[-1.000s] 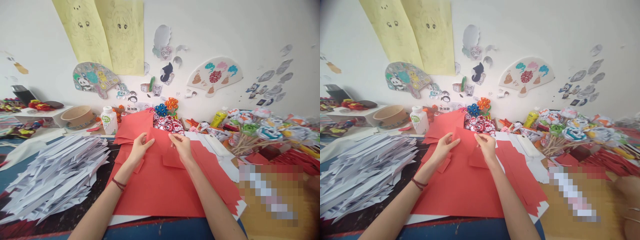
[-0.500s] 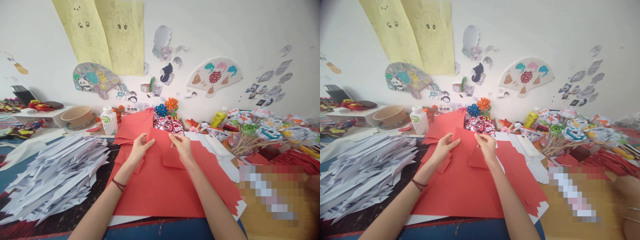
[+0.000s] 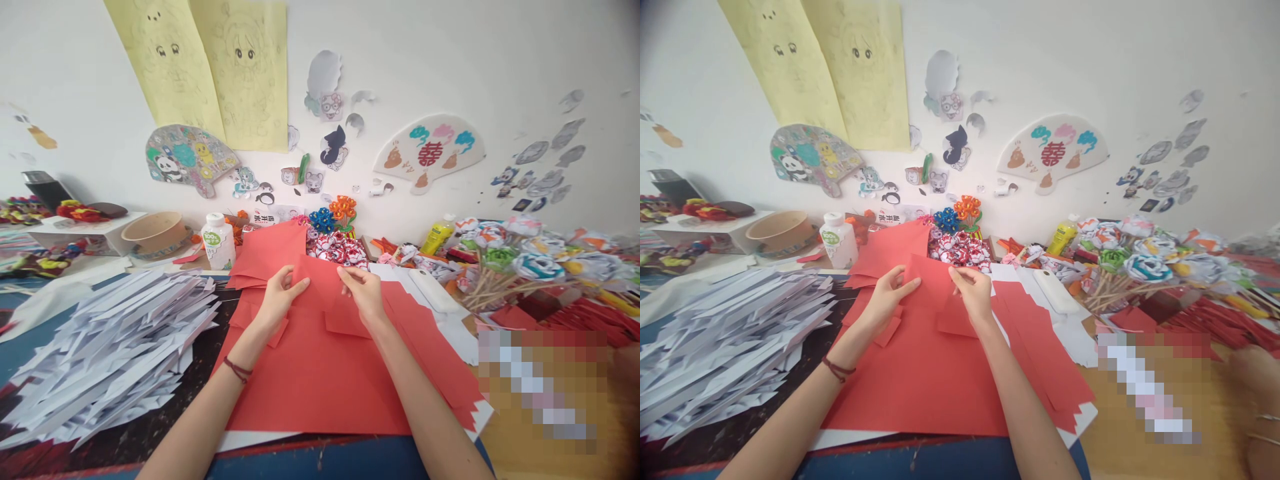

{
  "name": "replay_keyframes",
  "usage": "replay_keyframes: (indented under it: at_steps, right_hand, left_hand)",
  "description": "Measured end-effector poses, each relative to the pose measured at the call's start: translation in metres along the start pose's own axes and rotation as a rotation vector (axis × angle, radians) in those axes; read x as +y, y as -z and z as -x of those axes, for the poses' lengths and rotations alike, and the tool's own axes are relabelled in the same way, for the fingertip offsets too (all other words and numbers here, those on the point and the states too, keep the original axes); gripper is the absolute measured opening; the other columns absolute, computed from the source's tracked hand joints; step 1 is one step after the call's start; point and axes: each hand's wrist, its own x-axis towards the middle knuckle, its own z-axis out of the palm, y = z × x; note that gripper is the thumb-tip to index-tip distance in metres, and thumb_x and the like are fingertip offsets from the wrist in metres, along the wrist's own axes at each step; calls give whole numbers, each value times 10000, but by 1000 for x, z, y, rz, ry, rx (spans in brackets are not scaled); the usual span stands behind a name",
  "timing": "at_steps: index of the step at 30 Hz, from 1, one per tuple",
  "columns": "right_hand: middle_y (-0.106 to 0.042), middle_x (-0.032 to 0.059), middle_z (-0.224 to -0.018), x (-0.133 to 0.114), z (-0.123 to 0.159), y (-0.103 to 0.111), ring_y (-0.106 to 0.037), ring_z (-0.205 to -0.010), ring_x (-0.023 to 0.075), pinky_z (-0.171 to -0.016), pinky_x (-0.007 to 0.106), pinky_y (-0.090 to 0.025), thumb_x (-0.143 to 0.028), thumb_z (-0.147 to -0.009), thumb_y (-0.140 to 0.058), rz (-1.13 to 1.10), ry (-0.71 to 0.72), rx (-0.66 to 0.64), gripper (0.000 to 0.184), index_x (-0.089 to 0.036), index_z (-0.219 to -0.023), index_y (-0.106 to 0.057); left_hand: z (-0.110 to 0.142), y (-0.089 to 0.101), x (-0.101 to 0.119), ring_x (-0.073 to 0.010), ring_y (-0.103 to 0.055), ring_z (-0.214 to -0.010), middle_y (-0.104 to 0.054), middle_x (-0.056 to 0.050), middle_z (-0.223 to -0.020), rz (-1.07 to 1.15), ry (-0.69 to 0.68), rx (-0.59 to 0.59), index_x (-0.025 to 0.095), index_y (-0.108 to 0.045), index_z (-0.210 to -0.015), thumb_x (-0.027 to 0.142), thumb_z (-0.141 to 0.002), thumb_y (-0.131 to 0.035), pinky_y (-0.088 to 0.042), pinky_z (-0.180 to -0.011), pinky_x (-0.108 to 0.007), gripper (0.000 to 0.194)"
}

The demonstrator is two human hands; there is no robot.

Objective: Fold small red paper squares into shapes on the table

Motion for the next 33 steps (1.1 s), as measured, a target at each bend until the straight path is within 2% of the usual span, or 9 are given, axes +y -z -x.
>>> replay_keyframes:
  at_steps: [7, 11, 15, 19, 23, 28, 33]
  right_hand:
    - [-539, -16, -490, 3, 0, 1, -489, -468, 128, -469, 254, -357, -479, -755, -683, 0, 23, -2, 323, -159, -780, -717]
    - [-580, -2, -537, 3, -2, 3, -528, -506, 142, -527, 269, -407, -472, -765, -674, 33, 82, 10, 310, -164, -758, -715]
    - [-606, 13, -573, 1, -3, 6, -547, -528, 151, -564, 279, -436, -458, -781, -658, 83, 134, -1, 305, -162, -729, -707]
    - [-612, 17, -594, 2, -4, 8, -554, -535, 151, -561, 277, -448, -453, -780, -661, 87, 152, 0, 304, -156, -732, -700]
    - [-597, 8, -583, 5, -4, 6, -552, -536, 144, -558, 268, -452, -422, -786, -666, 66, 170, -2, 276, -152, -735, -694]
    - [-609, 11, -610, 5, -1, 3, -563, -535, 141, -560, 266, -464, -397, -793, -665, 67, 185, -25, 246, -159, -739, -692]
    - [-606, 12, -604, 3, 2, 0, -569, -546, 146, -572, 269, -474, -394, -811, -646, 103, 199, -60, 251, -164, -719, -684]
  left_hand:
    - [0, 1, 1, -265, -686, -913, -715, -110, -1040, -20, 7, 9, 158, -628, -995, 396, -677, -773, -553, -802, -395, 422]
    - [-3, 10, 2, -242, -695, -800, -739, -90, -876, -73, 55, 7, 143, -668, -826, 427, -687, -763, -545, -748, -357, 330]
    - [-8, 19, 2, -220, -678, -692, -721, -63, -703, -145, 63, 40, 141, -660, -677, 454, -627, -798, -516, -646, -301, 345]
    - [-12, 24, 1, -189, -651, -665, -710, -56, -700, -213, -8, 8, 129, -680, -708, 490, -660, -761, -488, -622, -270, 373]
    - [-16, 29, -3, -146, -596, -584, -663, -27, -621, -360, -111, 55, 128, -630, -650, 487, -695, -727, -433, -550, -229, 375]
    - [-18, 36, -3, -173, -639, -729, -698, -55, -779, -426, -161, 28, 130, -661, -781, 458, -755, -684, -476, -666, -246, 330]
    - [-19, 39, 1, -164, -619, -684, -667, -53, -716, -434, -203, 83, 121, -639, -719, 453, -731, -707, -468, -638, -243, 339]
